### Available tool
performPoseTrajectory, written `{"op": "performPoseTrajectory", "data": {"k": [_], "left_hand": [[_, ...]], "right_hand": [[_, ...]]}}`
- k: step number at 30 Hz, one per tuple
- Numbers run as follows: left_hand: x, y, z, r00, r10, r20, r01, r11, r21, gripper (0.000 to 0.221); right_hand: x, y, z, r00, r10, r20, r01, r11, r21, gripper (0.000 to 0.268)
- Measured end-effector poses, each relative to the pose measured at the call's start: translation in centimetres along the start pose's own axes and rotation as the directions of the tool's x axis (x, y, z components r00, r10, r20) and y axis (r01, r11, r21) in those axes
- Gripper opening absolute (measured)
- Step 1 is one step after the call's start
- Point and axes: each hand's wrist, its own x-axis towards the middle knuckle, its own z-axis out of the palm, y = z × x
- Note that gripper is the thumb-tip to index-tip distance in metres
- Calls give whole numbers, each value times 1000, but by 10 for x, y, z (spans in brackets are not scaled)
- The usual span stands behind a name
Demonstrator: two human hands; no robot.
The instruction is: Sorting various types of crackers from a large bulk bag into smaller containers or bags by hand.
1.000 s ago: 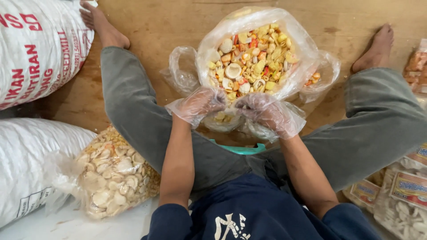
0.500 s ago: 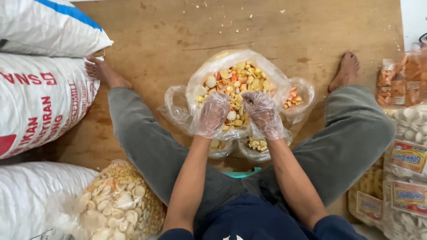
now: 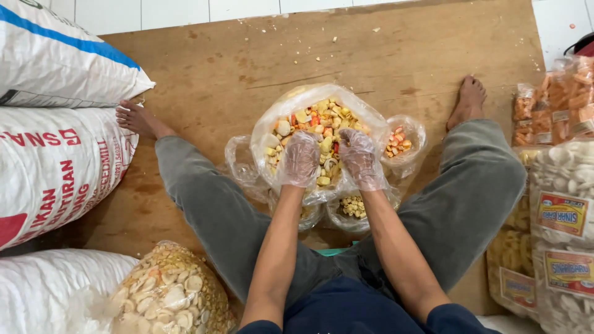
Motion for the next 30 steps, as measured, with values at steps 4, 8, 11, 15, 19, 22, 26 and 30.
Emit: {"op": "performPoseTrajectory", "data": {"k": [4,8,11,15,19,22,26,30], "left_hand": [[-1,-10,8,999,0,-33,0,1000,-17,15],[-4,6,-4,999,13,31,-12,999,-32,15],[0,-16,46,995,-24,92,26,1000,-11,18],[2,0,29,990,-91,112,96,994,-44,26],[-5,37,-29,977,-76,199,83,996,-27,23],[-3,16,-1,974,-115,193,123,992,-30,26],[-11,63,-72,740,-482,469,651,340,-678,56],[-14,42,-52,868,-367,334,495,690,-528,42]], "right_hand": [[-7,3,-9,994,-111,24,111,994,12,20],[7,25,15,988,-152,21,153,971,-184,18],[7,23,16,976,-180,123,205,950,-237,12],[-1,18,4,955,-214,206,259,938,-229,15],[3,4,-16,889,-231,396,373,867,-330,26],[5,8,-7,895,-218,390,357,873,-331,27],[13,18,7,910,-192,367,322,886,-335,27],[13,27,20,918,-169,360,296,894,-337,28]]}}
